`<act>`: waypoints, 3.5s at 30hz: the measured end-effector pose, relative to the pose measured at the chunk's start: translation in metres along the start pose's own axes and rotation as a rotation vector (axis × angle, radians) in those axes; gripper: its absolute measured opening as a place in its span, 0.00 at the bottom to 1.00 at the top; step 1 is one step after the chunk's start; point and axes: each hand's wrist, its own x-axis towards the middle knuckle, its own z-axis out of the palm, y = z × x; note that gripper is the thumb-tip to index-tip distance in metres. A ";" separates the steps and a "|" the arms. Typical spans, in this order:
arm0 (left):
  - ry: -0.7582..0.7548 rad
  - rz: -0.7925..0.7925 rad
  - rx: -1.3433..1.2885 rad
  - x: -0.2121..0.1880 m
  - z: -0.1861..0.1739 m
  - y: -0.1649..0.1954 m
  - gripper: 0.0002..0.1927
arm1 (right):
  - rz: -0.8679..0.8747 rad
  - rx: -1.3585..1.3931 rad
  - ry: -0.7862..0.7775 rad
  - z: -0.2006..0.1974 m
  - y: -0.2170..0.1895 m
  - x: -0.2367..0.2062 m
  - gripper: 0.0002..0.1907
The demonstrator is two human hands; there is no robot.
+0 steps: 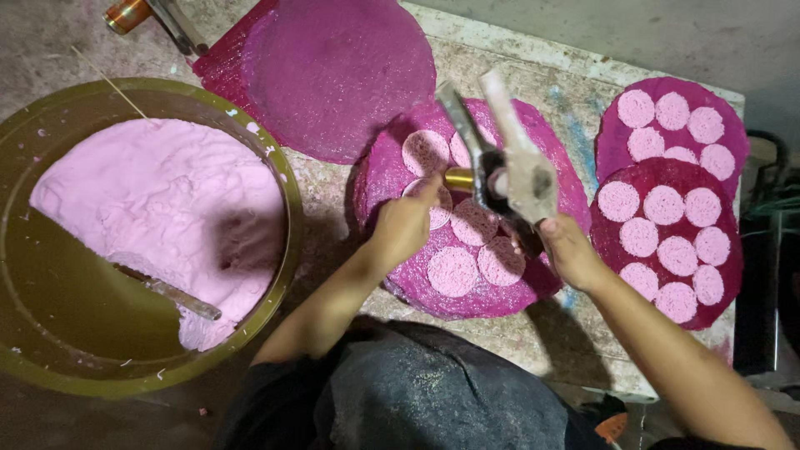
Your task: The person uses a handheld wooden plunger mold to press pink paste into round discs, ejecting each disc onto pink mats on the workbench. They refill the mold from a large basin of paste, trim excess with their fingers, and use a small ring cutter to shape discs on the mats.
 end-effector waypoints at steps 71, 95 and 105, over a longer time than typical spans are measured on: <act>0.232 0.009 0.027 -0.133 -0.019 0.016 0.62 | -0.238 0.562 0.285 0.095 0.003 -0.111 0.51; 0.246 0.515 -2.235 -0.069 -0.072 0.005 0.18 | 0.390 -0.561 -0.330 0.098 -0.124 -0.016 0.48; 0.340 0.441 -2.281 -0.050 -0.039 0.006 0.13 | 0.421 -0.607 -0.226 0.089 -0.118 -0.016 0.41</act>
